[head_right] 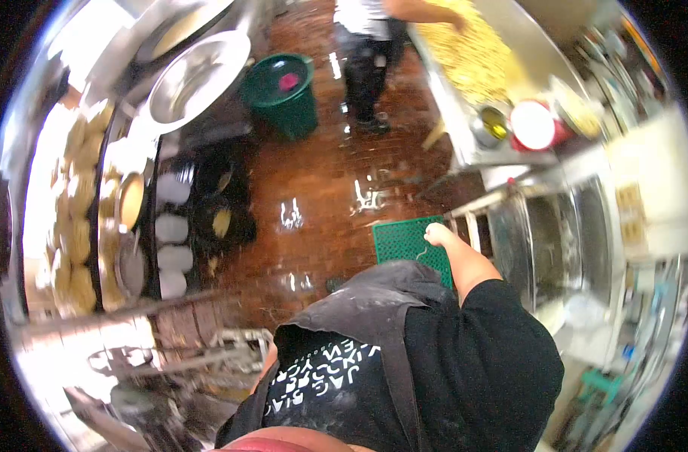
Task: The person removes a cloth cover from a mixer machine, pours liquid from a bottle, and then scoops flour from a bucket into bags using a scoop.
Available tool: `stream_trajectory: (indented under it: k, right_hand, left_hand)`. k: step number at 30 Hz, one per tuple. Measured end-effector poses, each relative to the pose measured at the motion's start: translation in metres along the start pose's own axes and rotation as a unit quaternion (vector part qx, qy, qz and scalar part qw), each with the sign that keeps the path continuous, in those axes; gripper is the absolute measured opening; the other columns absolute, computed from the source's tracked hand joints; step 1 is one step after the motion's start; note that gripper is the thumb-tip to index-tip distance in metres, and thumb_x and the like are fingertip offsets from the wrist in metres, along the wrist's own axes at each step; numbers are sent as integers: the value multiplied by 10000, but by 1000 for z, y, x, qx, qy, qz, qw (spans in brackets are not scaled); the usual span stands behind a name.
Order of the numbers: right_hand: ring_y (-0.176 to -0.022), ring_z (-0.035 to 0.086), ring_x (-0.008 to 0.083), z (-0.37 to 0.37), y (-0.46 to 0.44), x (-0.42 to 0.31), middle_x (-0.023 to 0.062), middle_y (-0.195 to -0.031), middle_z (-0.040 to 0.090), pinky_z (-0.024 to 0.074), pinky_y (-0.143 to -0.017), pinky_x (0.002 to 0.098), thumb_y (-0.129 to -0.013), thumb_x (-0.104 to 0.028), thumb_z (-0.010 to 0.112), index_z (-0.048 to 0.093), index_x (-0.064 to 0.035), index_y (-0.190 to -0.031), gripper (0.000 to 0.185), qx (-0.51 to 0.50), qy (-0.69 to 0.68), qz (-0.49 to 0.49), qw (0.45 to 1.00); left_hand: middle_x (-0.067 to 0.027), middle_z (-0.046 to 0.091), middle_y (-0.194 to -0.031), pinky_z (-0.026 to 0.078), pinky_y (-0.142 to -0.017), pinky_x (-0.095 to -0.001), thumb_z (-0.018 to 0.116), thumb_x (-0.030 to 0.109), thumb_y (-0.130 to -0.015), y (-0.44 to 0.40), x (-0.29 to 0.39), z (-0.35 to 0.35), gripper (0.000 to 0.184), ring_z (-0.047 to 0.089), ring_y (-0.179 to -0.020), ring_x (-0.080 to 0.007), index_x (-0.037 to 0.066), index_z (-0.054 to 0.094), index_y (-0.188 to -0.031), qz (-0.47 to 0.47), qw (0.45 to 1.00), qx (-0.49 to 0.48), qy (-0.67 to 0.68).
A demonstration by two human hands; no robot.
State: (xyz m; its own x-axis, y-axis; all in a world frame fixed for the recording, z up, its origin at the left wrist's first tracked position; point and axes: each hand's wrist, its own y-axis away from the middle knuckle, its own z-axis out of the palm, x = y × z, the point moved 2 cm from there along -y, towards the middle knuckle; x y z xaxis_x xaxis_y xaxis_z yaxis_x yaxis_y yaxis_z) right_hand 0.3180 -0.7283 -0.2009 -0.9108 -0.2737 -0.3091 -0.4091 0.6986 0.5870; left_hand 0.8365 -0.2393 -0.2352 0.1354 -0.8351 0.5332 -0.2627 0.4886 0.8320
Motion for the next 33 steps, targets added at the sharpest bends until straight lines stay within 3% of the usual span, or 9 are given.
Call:
stream_trajectory:
  k: [6, 10, 13, 17, 20, 23, 26, 29, 33]
  right_hand:
    - [-914, 662, 359, 37, 157, 92, 181, -1009, 687, 522, -795, 443, -839, -279, 648, 680, -40, -1046, 318, 125, -117, 51, 984]
    - [-706, 651, 202, 48, 274, 132, 126, -845, 686, 519, -645, 370, -886, -218, 633, 629, 0, -1021, 256, 129, -417, 112, 893]
    - [-596, 562, 123, 119, 319, 196, 34, -747, 622, 483, -556, 298, -908, -149, 611, 620, -23, -936, 129, 150, -554, 129, 809]
    - [-586, 550, 120, 162, 382, 235, 9, -715, 596, 479, -563, 287, -909, -55, 568, 610, -46, -853, 70, 164, -653, 172, 719]
    - [-681, 595, 121, 139, 428, 225, 35, -791, 633, 488, -605, 275, -929, -141, 568, 636, -33, -956, 130, 181, -640, 234, 709]
    - [-705, 601, 116, 151, 437, 236, 41, -856, 647, 482, -600, 280, -932, -179, 573, 616, -32, -1079, 212, 208, -670, 219, 678]
    - [-692, 600, 118, 164, 441, 243, 39, -881, 647, 478, -590, 281, -927, -166, 577, 598, -38, -1128, 240, 242, -703, 224, 630]
    - [-671, 598, 115, 162, 448, 240, 31, -865, 645, 468, -571, 274, -903, -119, 596, 598, -51, -1146, 252, 234, -714, 240, 615]
    - [-670, 615, 115, 159, 448, 242, 11, -793, 617, 467, -532, 250, -858, -39, 610, 590, -66, -1117, 261, 210, -695, 245, 642]
  left_hand:
    - [-89, 668, -790, 493, -604, -401, 617, 241, -787, -14, 18, 41, 122, 634, -746, -234, 141, 681, -762, 45, 873, -102, -475]
    - [-100, 703, -849, 522, -659, -426, 619, 273, -793, -73, 79, 98, 161, 673, -839, -263, 159, 733, -786, 258, 483, -141, -825]
    - [18, 693, -796, 514, -566, -340, 649, 227, -789, -34, 196, 201, 85, 664, -725, -181, 200, 730, -794, 365, 373, -28, -853]
    - [-46, 656, -803, 494, -601, -297, 664, 202, -849, -14, 291, 354, 239, 614, -709, -144, 73, 637, -1049, 373, 797, -57, -472]
    - [-79, 661, -909, 511, -710, -300, 694, 217, -857, 55, 326, 455, 442, 619, -810, -145, 53, 568, -1248, 370, 839, -161, -365]
    - [-169, 677, -1105, 523, -843, -379, 647, 196, -855, 137, 350, 518, 527, 658, -987, -258, 17, 497, -1327, 330, 803, -250, -428]
    - [-150, 690, -1037, 535, -793, -377, 661, 207, -846, 102, 327, 529, 525, 669, -879, -253, 20, 507, -1312, 383, 718, -273, -512]
    - [-100, 670, -896, 538, -753, -374, 650, 200, -831, 42, 294, 498, 382, 651, -822, -233, 95, 588, -1193, 291, 744, -268, -538]
    - [-48, 640, -847, 533, -753, -371, 642, 208, -806, -79, 246, 387, 249, 630, -855, -203, 178, 665, -1052, 488, 467, -292, -677]
